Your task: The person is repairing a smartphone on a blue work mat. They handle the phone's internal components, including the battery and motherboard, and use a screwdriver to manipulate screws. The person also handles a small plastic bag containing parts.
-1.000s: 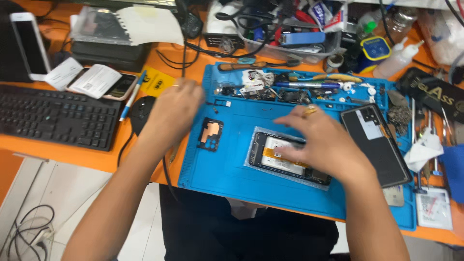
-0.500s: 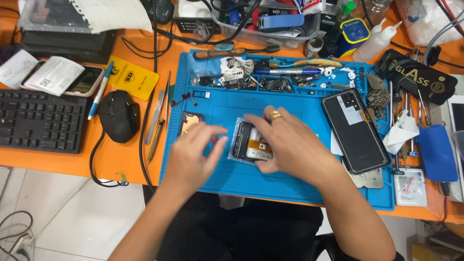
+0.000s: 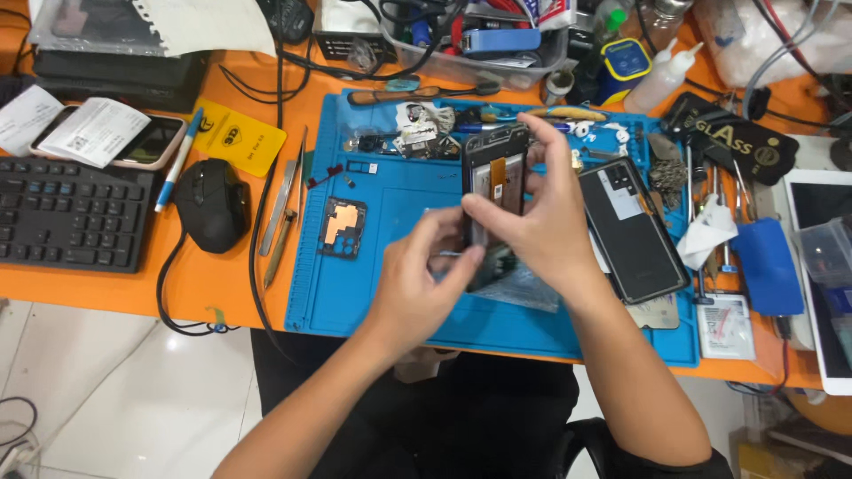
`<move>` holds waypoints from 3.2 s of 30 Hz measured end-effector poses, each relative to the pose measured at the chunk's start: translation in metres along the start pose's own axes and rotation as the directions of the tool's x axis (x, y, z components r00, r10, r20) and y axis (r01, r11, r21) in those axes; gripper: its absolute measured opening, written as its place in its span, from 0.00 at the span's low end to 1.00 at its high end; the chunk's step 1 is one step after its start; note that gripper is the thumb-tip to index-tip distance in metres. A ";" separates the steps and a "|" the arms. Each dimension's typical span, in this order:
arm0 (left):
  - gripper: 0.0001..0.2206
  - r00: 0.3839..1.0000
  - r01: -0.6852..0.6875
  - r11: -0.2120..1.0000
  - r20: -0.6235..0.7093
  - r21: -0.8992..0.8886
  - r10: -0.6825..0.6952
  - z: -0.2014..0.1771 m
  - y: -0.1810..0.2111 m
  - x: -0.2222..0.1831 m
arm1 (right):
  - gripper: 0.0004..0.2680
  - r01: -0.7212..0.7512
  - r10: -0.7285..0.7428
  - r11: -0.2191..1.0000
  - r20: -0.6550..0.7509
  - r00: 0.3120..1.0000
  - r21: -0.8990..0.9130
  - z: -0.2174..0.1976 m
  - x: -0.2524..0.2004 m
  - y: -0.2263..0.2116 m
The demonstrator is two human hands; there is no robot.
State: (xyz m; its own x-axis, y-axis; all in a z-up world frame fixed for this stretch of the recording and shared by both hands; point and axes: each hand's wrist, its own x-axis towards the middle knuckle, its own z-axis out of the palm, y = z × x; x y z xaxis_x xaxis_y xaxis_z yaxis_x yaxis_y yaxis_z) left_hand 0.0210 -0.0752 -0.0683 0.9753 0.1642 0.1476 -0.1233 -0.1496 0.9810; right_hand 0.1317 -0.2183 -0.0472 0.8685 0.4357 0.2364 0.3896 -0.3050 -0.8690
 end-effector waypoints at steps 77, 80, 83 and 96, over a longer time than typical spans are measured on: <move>0.36 0.877 -0.474 0.825 0.083 0.308 0.472 -0.074 -0.005 0.008 | 0.22 -0.241 0.024 0.866 0.444 0.896 0.439 0.026 0.000 0.025; 0.28 0.774 -0.627 0.594 0.313 0.504 0.551 -0.086 0.004 0.010 | 0.17 -0.379 0.185 0.839 0.450 0.874 0.391 0.011 0.000 0.004; 0.22 0.730 -0.647 0.388 0.387 0.656 0.563 -0.091 0.019 0.007 | 0.16 -0.326 0.122 0.860 0.462 0.879 0.393 0.011 -0.005 -0.001; 0.22 0.835 -0.543 0.487 0.380 0.684 0.397 -0.087 -0.031 -0.009 | 0.07 0.582 -0.459 0.765 0.401 0.793 -0.276 -0.017 -0.039 -0.004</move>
State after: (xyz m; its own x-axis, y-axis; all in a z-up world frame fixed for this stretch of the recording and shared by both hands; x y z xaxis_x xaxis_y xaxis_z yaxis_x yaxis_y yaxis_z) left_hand 0.0002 0.0133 -0.0892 0.8356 -0.2929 0.4647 -0.4640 -0.8292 0.3117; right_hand 0.1017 -0.2480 -0.0454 0.3868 0.8248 0.4124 0.8883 -0.2132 -0.4068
